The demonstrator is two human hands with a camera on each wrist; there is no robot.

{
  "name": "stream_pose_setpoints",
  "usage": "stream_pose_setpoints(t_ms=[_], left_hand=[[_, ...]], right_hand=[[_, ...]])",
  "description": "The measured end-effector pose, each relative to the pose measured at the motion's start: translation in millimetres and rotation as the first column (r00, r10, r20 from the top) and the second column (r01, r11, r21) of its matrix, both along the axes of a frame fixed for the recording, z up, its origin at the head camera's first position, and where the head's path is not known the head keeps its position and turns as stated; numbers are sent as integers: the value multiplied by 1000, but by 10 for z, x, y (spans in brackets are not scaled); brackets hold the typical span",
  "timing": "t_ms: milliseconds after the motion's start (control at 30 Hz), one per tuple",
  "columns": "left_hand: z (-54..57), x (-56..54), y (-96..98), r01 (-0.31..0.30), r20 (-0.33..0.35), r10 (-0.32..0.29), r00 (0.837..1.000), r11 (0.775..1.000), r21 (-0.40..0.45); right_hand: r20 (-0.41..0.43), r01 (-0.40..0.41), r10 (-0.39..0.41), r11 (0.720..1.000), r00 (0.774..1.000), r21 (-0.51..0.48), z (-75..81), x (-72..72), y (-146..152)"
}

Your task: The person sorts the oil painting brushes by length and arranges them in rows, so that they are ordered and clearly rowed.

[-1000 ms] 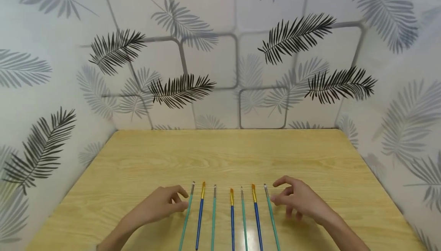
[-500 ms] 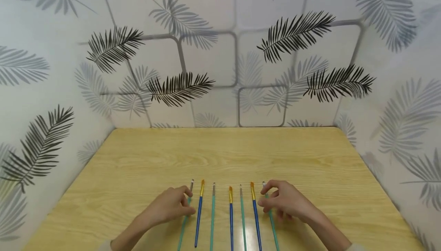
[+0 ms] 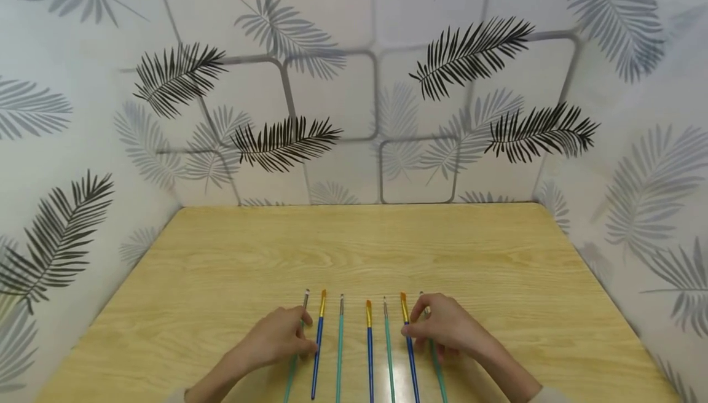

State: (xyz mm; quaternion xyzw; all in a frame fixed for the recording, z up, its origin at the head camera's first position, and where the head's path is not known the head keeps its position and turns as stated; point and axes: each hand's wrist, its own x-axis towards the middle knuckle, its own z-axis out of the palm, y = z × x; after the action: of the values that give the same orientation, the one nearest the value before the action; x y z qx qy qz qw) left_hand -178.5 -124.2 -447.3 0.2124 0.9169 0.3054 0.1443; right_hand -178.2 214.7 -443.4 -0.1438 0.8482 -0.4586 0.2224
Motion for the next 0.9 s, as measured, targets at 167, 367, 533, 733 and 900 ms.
stream_pose_setpoints(t_ms=[167, 367, 533, 733, 900], left_hand=[[1, 22, 60, -19, -22, 18, 1000, 999, -48], [26, 26, 106, -47, -83, 39, 996, 995, -92], [32, 33, 143, -83, -105, 69, 992, 988, -133], [17, 27, 208, -119, -96, 107, 990, 985, -128], [-3, 20, 250, -125, -97, 112, 989, 982, -141]], right_hand=[[-2, -1, 1, 999, 1000, 44, -52, 11, -43], [-52, -32, 35, 998, 998, 52, -59, -15, -69], [-52, -26, 29, 999, 998, 47, -62, -1, -114], [-80, -12, 16, 998, 997, 60, -83, 10, -159], [-77, 0, 6, 997, 997, 82, -92, 19, -169]])
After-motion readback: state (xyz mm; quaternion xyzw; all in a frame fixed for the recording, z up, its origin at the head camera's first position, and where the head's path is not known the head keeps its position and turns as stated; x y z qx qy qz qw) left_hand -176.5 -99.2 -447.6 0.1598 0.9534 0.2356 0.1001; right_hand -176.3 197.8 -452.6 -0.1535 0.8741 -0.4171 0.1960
